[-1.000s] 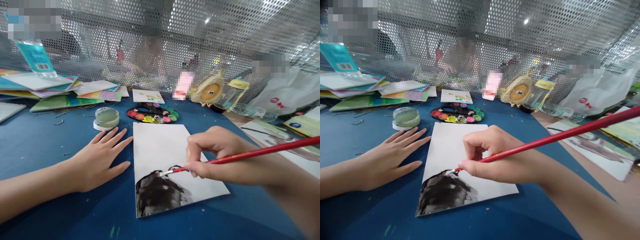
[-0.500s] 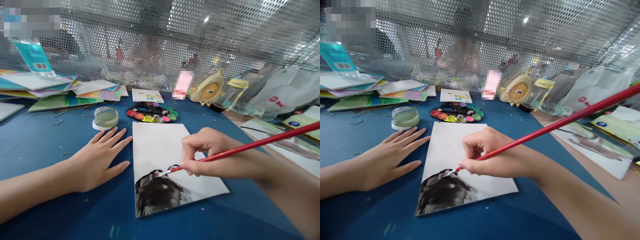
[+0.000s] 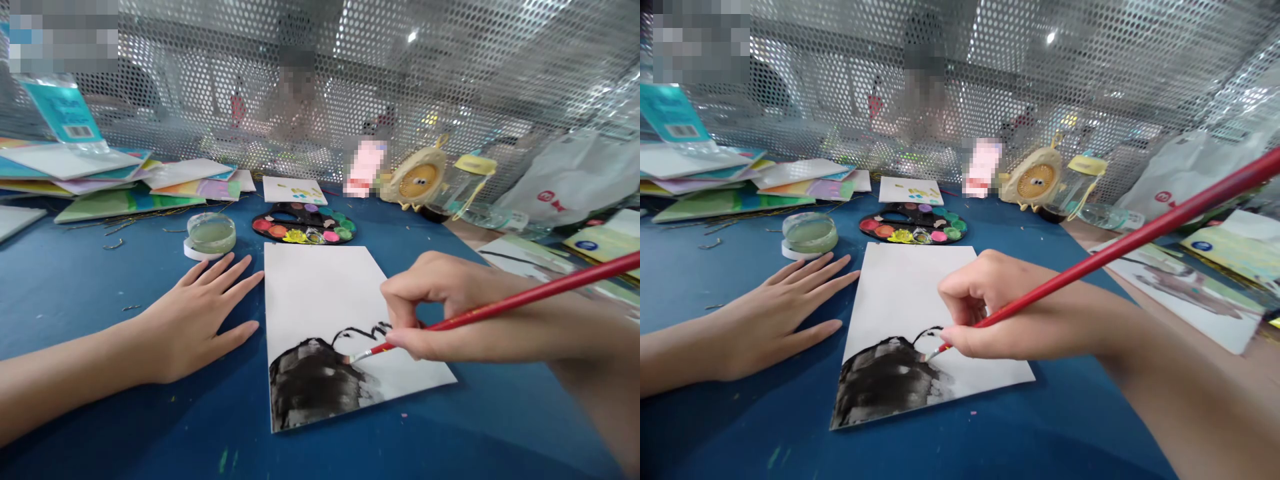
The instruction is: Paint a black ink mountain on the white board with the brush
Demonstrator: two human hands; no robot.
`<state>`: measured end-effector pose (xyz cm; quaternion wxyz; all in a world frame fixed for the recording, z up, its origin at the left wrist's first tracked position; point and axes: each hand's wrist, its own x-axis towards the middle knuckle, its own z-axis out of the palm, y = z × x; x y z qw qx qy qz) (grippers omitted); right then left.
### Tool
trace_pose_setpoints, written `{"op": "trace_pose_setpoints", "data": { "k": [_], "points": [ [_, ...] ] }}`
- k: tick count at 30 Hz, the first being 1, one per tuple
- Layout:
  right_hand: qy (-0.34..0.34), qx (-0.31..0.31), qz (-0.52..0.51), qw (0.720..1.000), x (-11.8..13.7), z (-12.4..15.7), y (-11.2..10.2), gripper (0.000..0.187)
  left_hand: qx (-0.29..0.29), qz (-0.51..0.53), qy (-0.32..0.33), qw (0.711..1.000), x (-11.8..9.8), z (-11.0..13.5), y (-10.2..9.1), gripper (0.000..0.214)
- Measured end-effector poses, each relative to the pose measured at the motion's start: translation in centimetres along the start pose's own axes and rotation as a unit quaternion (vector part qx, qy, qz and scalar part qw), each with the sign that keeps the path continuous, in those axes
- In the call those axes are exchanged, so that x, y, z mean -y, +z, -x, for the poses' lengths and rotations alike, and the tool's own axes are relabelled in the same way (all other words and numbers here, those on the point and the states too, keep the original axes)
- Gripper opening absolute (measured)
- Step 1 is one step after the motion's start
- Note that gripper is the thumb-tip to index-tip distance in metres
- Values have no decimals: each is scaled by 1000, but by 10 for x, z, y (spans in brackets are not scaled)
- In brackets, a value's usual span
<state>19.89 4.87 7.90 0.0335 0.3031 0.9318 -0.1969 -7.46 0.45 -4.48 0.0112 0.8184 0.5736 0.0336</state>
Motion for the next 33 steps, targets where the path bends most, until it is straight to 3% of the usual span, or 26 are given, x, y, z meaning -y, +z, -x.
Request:
{"op": "trace_pose_setpoints", "data": {
  "k": [8,13,18,24,33],
  "points": [
    [35,41,50,997,-3,11,-11,20,-4,-1,-5,1000,0,0,2,69],
    [-16,-35,86,996,-12,23,-18,25,-3,-1,-5,1000,0,-1,2,67],
    [-73,-109,-23,991,3,15,-9,23,-4,-6,-5,1000,-1,-1,1,67],
    [-158,-109,-149,970,16,-5,19,18,-18,4,-4,1000,0,0,3,67],
    [-114,-49,-184,975,13,-13,32,24,-22,-5,4,1000,0,0,2,66]
  ]
}}
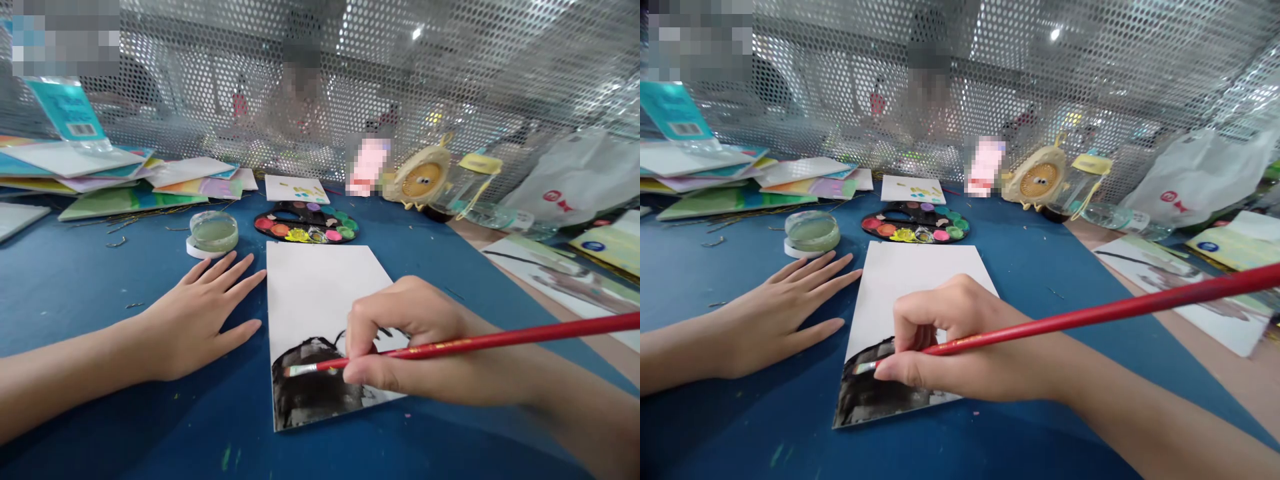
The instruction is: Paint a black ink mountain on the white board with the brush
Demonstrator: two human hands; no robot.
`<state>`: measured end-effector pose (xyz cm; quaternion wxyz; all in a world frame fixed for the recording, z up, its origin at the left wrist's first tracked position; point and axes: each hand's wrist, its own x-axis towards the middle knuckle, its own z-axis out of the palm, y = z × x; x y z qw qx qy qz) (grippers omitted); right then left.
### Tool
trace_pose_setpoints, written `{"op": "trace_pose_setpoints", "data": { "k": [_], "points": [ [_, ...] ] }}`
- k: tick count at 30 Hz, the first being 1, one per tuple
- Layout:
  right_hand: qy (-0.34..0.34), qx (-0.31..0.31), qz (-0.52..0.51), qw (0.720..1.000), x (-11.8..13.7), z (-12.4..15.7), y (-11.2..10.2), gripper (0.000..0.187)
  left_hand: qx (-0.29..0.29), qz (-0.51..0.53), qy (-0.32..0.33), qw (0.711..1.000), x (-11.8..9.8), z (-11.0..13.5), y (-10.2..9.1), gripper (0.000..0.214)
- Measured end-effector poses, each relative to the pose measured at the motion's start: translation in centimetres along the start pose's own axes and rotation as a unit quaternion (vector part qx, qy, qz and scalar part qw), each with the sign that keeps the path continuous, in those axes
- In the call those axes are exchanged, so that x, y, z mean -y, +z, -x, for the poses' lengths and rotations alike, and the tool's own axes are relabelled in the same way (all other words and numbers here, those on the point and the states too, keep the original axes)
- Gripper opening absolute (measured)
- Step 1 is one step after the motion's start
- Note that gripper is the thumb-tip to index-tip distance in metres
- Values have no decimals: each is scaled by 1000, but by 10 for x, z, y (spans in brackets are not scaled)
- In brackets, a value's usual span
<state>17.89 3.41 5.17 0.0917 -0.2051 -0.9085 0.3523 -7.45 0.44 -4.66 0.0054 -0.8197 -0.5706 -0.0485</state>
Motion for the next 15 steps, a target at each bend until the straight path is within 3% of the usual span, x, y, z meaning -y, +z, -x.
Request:
{"op": "trace_pose_setpoints", "data": {
  "k": [8,15],
  "points": [
    [49,57,116,990,12,5,-19,26,-7,10,2,1000,1,2,1,66],
    [131,92,205,966,9,28,-42,23,-10,13,-1,1000,0,0,1,65]
  ]
}}
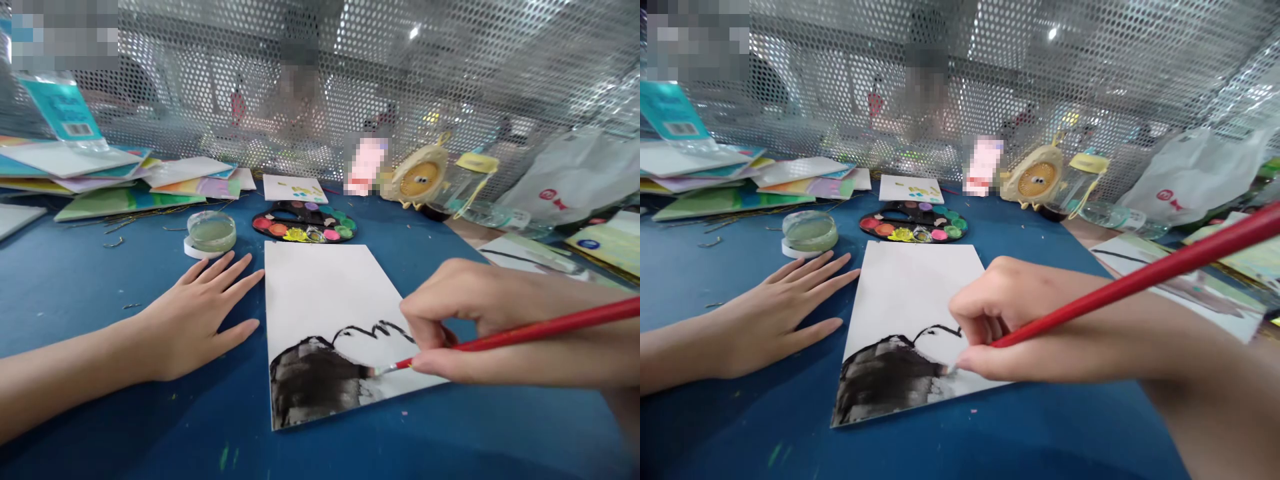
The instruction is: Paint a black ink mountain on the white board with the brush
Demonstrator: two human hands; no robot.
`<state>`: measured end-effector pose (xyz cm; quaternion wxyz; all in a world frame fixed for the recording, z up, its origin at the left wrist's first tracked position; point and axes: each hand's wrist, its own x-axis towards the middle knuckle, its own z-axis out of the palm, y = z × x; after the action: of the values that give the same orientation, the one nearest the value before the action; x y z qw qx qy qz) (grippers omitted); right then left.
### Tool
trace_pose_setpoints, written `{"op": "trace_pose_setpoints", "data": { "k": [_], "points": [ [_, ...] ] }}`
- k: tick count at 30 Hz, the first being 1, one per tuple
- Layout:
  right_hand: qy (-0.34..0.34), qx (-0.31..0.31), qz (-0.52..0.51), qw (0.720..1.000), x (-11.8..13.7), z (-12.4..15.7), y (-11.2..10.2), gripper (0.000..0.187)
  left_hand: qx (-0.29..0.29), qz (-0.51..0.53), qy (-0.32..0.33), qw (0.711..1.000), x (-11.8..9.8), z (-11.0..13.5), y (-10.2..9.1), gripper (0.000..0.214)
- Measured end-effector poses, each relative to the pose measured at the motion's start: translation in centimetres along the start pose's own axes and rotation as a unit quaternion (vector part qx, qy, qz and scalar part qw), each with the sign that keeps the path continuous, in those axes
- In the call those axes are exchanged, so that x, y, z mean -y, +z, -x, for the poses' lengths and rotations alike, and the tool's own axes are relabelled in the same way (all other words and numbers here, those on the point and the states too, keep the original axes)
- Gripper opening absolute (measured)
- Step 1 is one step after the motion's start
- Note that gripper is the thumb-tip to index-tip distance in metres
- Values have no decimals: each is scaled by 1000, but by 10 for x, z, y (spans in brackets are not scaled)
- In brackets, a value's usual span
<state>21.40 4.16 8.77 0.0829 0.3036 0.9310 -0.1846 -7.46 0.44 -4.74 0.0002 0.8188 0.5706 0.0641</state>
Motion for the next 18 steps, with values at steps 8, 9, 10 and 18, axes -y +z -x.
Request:
{"op": "trace_pose_setpoints", "data": {
  "k": [8,9,10,18],
  "points": [
    [19,-38,45,998,-12,13,-8,33,8,-8,-2,1000,0,0,1,65],
    [10,-45,32,998,-7,10,-7,33,7,-8,-1,1000,1,0,1,65],
    [1,-50,17,999,-1,7,-6,32,6,-7,0,1000,1,1,1,65],
    [-47,16,-67,997,18,-9,1,22,7,4,-7,1000,0,0,0,65]
  ]
}}
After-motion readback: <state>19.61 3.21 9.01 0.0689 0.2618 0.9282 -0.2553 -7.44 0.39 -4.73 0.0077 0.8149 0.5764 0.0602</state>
